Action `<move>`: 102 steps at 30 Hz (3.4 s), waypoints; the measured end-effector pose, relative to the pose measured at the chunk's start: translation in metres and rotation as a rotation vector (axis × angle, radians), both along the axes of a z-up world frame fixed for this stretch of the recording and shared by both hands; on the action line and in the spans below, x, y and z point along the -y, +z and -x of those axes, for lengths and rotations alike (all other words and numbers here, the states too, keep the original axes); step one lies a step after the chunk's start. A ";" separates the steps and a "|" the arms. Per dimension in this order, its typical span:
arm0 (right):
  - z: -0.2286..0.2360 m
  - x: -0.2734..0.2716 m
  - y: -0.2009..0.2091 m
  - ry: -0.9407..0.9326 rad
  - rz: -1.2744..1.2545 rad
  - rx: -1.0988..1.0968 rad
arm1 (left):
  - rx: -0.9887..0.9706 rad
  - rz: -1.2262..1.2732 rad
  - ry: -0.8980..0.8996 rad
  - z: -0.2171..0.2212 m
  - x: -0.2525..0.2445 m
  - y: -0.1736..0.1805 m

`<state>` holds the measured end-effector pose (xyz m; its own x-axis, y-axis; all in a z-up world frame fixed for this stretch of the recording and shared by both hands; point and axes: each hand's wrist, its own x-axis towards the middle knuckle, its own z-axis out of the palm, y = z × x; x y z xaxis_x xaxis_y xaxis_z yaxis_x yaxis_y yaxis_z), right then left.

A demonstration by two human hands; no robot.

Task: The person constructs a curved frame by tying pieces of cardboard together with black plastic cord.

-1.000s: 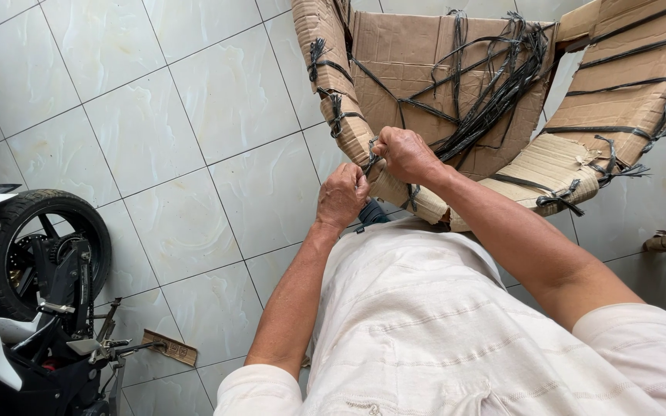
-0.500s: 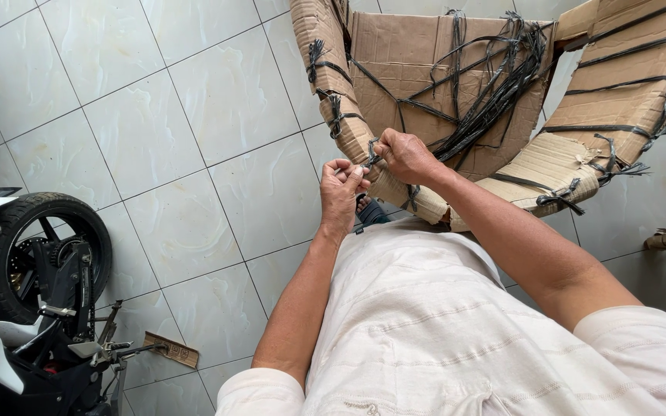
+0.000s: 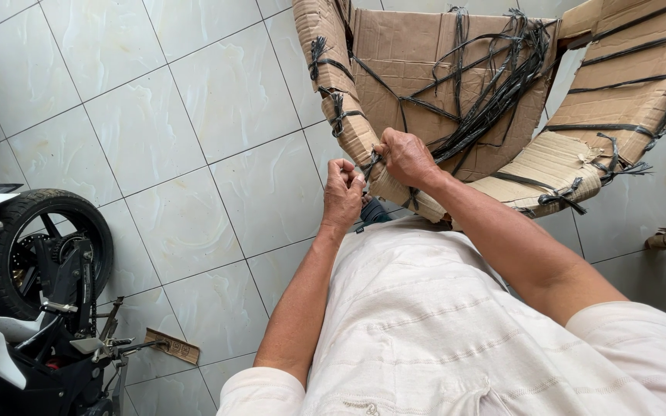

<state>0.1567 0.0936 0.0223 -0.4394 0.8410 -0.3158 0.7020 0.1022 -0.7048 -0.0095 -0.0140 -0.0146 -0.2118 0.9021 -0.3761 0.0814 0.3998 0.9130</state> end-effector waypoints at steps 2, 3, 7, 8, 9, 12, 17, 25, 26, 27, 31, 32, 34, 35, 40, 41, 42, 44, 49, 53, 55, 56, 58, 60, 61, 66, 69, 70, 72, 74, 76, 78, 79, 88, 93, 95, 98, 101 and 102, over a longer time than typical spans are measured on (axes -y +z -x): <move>0.001 0.002 0.003 -0.025 0.025 0.001 | -0.041 0.015 -0.014 0.002 0.000 0.000; 0.000 0.003 0.005 -0.052 0.051 0.006 | -0.078 0.031 -0.029 0.001 -0.002 -0.001; -0.022 -0.001 -0.017 -0.082 0.112 0.036 | -0.011 0.109 0.023 0.002 -0.005 0.022; -0.031 -0.003 -0.016 -0.110 0.152 0.007 | -0.090 0.109 0.092 0.003 -0.008 0.028; -0.041 -0.006 -0.014 -0.141 0.189 -0.024 | -0.170 0.106 0.158 0.003 -0.012 0.033; -0.063 -0.001 0.005 0.025 0.300 -0.019 | -0.261 0.223 0.209 -0.008 -0.040 0.049; -0.092 0.003 0.005 0.083 0.430 0.004 | -0.325 0.262 0.340 -0.030 -0.092 -0.005; -0.170 -0.040 -0.023 0.086 0.507 0.088 | -0.678 0.391 0.559 -0.047 -0.110 -0.039; -0.178 -0.048 -0.019 0.076 0.530 0.096 | -0.722 0.387 0.563 -0.048 -0.109 -0.037; -0.185 -0.062 -0.015 0.067 0.546 0.101 | -0.766 0.376 0.570 -0.047 -0.113 -0.036; -0.222 -0.094 -0.127 0.064 0.418 0.285 | -0.835 0.364 0.623 -0.056 -0.117 -0.020; -0.225 -0.105 -0.145 0.041 0.350 0.306 | -0.864 0.355 0.626 -0.056 -0.117 -0.021; -0.228 -0.131 -0.184 0.035 0.281 0.325 | -0.894 0.356 0.643 -0.058 -0.120 -0.019; -0.227 -0.142 -0.203 0.082 0.187 0.368 | -0.901 0.343 0.639 -0.059 -0.121 -0.015; -0.197 -0.199 -0.227 0.161 0.066 0.444 | -0.898 0.326 0.658 -0.065 -0.125 0.002; -0.191 -0.214 -0.228 0.215 0.013 0.423 | -0.896 0.306 0.650 -0.066 -0.127 0.005; -0.184 -0.229 -0.228 0.269 -0.039 0.402 | -0.893 0.285 0.642 -0.066 -0.130 0.009; -0.169 -0.250 -0.227 0.362 -0.022 0.390 | -0.866 0.315 0.624 -0.067 -0.139 0.021; -0.149 -0.282 -0.245 0.495 -0.053 0.420 | -0.875 0.344 0.589 -0.068 -0.144 0.025; -0.146 -0.290 -0.288 0.594 -0.263 0.610 | -0.890 0.357 0.583 -0.067 -0.147 0.024; -0.147 -0.290 -0.304 0.618 -0.364 0.664 | -0.886 0.382 0.585 -0.067 -0.146 0.022; -0.148 -0.290 -0.308 0.611 -0.390 0.665 | -0.918 0.356 0.576 -0.067 -0.145 0.020; -0.151 -0.288 -0.308 0.607 -0.418 0.663 | -0.951 0.334 0.570 -0.068 -0.141 0.022; -0.155 -0.295 -0.299 0.526 -0.437 0.526 | -0.863 0.382 0.604 -0.068 -0.147 0.025; -0.157 -0.295 -0.289 0.517 -0.447 0.531 | -0.860 0.368 0.603 -0.068 -0.146 0.024; -0.159 -0.297 -0.196 0.212 0.033 0.325 | -0.855 0.357 0.605 -0.067 -0.141 0.021; -0.169 -0.289 -0.112 0.082 0.300 0.062 | -0.802 0.408 0.630 -0.066 -0.143 0.022; -0.176 -0.285 -0.096 0.066 0.278 0.057 | -0.799 0.380 0.625 -0.066 -0.141 0.023; -0.193 -0.275 -0.061 0.061 0.340 -0.090 | -0.758 0.398 0.643 -0.066 -0.141 0.025; -0.213 -0.257 -0.047 0.020 0.288 -0.207 | -0.813 0.350 0.641 -0.064 -0.130 0.003; -0.229 -0.235 -0.026 -0.018 0.237 -0.323 | -0.867 0.304 0.639 -0.061 -0.124 -0.005; -0.241 -0.212 0.000 -0.084 0.327 -0.391 | -0.800 0.410 0.616 -0.061 -0.123 -0.001; -0.246 -0.202 0.016 -0.093 0.321 -0.392 | -0.799 0.401 0.608 -0.060 -0.123 0.000; -0.261 -0.134 0.105 -0.200 0.326 -0.601 | -0.850 0.137 0.530 -0.101 -0.115 0.067; -0.235 -0.100 0.112 0.027 0.313 -0.440 | -0.475 -0.452 -0.114 -0.181 -0.110 0.152; -0.221 -0.092 0.133 0.082 0.281 -0.407 | -0.349 -0.281 -0.198 -0.187 -0.108 0.170; -0.210 -0.084 0.151 0.163 0.221 -0.341 | -0.118 -0.104 -0.245 -0.178 -0.101 0.150; -0.207 -0.077 0.156 0.206 0.181 -0.265 | -0.022 -0.107 -0.225 -0.152 -0.079 0.140; -0.208 -0.074 0.157 0.228 0.162 -0.219 | -0.026 -0.127 -0.235 -0.142 -0.070 0.143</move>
<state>0.3642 0.1680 0.1797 -0.6821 0.6601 -0.3148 0.5048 0.1136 -0.8557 0.1326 0.0558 0.1281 0.0014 0.9672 -0.2541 0.1826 0.2496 0.9510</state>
